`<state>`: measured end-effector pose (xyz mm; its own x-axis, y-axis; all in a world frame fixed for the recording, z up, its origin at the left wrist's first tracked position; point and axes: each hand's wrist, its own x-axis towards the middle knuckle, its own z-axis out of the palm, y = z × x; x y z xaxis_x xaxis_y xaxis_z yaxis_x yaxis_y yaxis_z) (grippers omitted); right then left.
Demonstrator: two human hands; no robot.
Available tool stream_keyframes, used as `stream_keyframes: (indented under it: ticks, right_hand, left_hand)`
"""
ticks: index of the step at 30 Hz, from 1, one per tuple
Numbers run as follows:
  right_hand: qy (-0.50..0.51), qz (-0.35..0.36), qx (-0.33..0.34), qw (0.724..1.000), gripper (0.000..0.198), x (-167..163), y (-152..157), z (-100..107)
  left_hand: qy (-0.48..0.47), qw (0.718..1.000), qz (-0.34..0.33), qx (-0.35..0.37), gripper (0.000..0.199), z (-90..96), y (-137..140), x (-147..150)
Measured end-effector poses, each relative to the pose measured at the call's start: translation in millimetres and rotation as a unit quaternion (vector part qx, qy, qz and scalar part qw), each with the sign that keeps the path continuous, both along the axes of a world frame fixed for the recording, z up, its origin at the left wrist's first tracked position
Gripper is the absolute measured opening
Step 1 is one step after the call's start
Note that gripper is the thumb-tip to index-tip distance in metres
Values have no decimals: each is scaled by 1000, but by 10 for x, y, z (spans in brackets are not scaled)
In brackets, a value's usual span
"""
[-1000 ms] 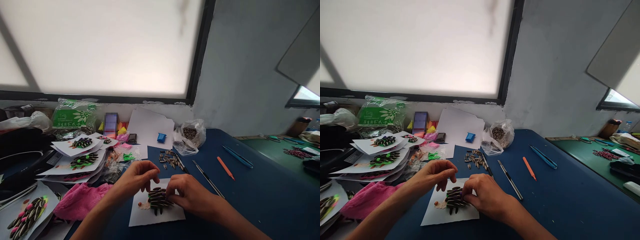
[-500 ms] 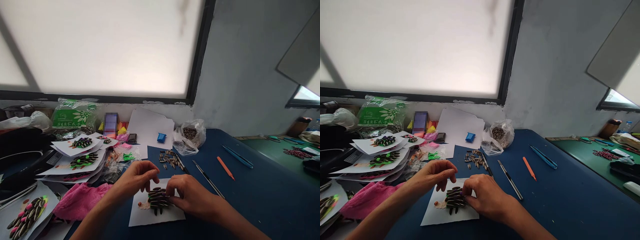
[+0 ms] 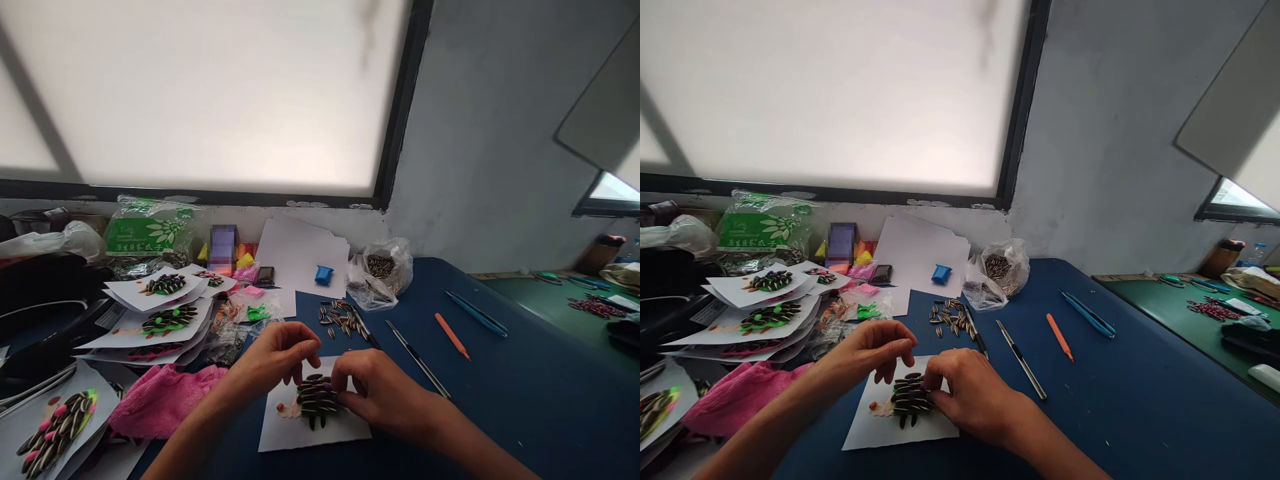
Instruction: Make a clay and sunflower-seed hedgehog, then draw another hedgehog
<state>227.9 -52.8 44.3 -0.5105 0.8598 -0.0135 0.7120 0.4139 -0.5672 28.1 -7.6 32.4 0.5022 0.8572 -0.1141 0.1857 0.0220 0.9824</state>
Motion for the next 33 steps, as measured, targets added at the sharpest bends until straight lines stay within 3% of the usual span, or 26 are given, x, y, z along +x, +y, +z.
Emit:
stream_keyframes:
  ticks: [19, 33]
  right_hand:
    - [17, -3, 27, 999, 11, 4, 7, 6]
    - [-66, 6, -6, 998, 5, 52, 29, 12]
  left_hand:
    - [-1, 1000, -3, 2, 35, -9, -6, 6]
    - [5, 1000, -8, 1, 35, -11, 2, 1]
